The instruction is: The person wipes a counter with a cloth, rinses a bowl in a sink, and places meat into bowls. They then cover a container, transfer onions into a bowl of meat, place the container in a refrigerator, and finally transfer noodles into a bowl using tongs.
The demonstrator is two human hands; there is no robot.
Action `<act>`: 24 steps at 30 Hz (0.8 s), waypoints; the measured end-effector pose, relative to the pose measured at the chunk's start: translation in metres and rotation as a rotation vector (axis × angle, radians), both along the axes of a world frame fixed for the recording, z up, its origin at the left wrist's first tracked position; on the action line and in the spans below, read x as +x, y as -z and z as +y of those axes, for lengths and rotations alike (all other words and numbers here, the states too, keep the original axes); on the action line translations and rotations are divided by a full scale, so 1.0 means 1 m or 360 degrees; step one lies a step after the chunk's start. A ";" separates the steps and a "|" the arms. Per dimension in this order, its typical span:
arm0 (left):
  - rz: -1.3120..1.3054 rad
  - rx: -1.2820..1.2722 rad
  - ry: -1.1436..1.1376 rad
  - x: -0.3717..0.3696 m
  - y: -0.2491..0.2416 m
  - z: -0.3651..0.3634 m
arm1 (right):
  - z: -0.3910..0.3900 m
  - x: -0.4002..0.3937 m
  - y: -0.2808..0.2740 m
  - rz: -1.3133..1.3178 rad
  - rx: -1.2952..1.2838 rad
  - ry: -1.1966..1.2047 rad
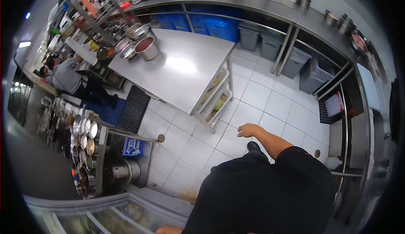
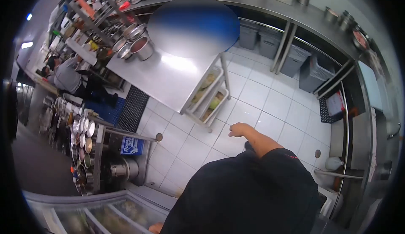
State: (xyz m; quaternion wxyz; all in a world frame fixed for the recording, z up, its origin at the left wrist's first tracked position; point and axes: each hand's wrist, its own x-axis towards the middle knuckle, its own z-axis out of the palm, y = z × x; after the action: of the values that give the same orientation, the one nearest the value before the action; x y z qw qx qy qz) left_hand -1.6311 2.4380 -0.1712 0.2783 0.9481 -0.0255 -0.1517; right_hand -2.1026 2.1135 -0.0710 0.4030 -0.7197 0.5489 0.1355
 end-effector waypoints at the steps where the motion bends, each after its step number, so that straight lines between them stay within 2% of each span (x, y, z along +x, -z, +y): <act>1: 0.0042 -0.0004 0.0078 -0.014 0.001 -0.012 | 0.001 -0.022 0.004 0.0036 -0.0010 0.0013; 6: 0.0320 0.0050 0.0600 -0.108 0.008 -0.074 | 0.032 -0.173 0.054 0.0153 -0.0007 0.0302; 9: 0.0531 0.0205 0.0975 -0.178 0.014 -0.105 | 0.068 -0.255 0.074 0.0326 0.0284 0.0454; 12: 0.0715 0.0398 0.1495 -0.251 0.018 -0.143 | 0.112 -0.319 0.100 0.0385 0.0372 0.0570; 13: 0.0783 0.0447 0.1689 -0.277 0.015 -0.159 | 0.124 -0.335 0.099 0.0365 0.0442 0.0732; 16: 0.0812 0.0544 0.2201 -0.334 0.006 -0.216 | 0.135 -0.364 0.092 0.0279 0.0476 0.0757; 18: 0.0700 0.0303 0.2349 -0.362 -0.020 -0.264 | 0.127 -0.379 0.094 0.0209 0.0527 0.0740; 20: 0.0592 -0.0097 0.2313 -0.380 -0.065 -0.319 | 0.119 -0.389 0.115 0.0159 0.0369 0.0711; 22: 0.0578 -0.0620 0.2124 -0.395 -0.117 -0.370 | 0.100 -0.393 0.113 0.0120 0.0345 0.0795; 24: 0.0672 -0.0992 0.1798 -0.403 -0.148 -0.419 | 0.081 -0.395 0.113 0.0084 0.0370 0.0841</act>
State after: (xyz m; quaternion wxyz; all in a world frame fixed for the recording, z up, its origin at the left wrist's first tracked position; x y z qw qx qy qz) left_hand -2.0340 2.0195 -0.0232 0.4157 0.6146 -0.5047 -0.4414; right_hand -2.4975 2.1946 -0.1840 0.4897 -0.4969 0.7085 0.1065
